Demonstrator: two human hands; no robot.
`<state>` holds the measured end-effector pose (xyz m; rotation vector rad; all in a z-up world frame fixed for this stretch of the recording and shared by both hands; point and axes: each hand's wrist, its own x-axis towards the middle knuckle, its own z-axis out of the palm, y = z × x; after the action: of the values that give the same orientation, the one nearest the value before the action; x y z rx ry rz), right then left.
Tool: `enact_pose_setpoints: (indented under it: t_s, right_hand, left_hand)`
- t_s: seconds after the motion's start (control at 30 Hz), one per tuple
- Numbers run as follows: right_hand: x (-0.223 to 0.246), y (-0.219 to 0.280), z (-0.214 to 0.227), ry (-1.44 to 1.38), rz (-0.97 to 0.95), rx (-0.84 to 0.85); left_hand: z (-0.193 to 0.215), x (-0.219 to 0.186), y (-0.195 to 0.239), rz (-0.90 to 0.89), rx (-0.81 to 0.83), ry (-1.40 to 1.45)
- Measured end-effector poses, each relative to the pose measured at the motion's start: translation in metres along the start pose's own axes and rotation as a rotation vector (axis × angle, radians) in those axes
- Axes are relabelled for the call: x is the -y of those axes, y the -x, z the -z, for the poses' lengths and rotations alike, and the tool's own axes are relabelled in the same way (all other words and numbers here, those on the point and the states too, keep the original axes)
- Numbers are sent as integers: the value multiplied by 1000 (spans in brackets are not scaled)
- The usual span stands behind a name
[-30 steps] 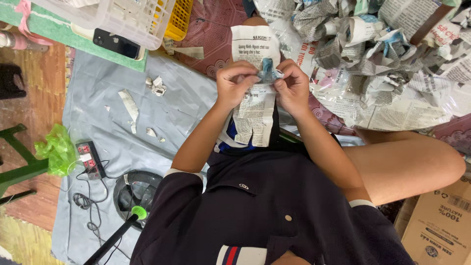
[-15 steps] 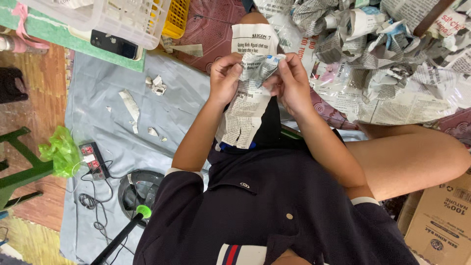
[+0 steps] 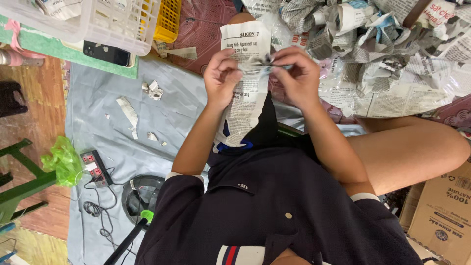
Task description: The person sits on the floor and repeatedly picks up sheets of newspaper, rolls them tightly into cylindrical shapes, and places them into a white plastic basket. The person handles the newspaper by hand without using tools.
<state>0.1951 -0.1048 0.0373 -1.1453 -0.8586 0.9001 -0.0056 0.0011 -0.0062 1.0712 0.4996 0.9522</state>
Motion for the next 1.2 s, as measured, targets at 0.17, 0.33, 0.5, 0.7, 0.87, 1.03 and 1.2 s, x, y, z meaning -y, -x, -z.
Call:
enact_pose_setpoints:
  t_s: [0.17,0.33,0.5,0.7,0.87,1.03,1.2]
  right_hand:
    - [0,3,6,99,262,-1]
    - [-4,1,10,-434,147,51]
    - [18,-3,5,399,287,178]
    - [35,-2,-17,658,279,121]
    - [37,-11,5,372,73,245]
    - [50,-8,4,526,218,251]
    - [56,0,-5,647,70,273]
  left_hand:
    - [10,11,4,-53,144,36]
    - [17,24,2,-90,-46,66]
    - [4,14,5,-83,-75,-39]
    - [-12,0,4,-182,55,-189]
    - [-12,-2,0,-32,-119,-96]
    - [-23,-10,2,-262,77,-346]
    - [-33,-20,2,-399,219,-644]
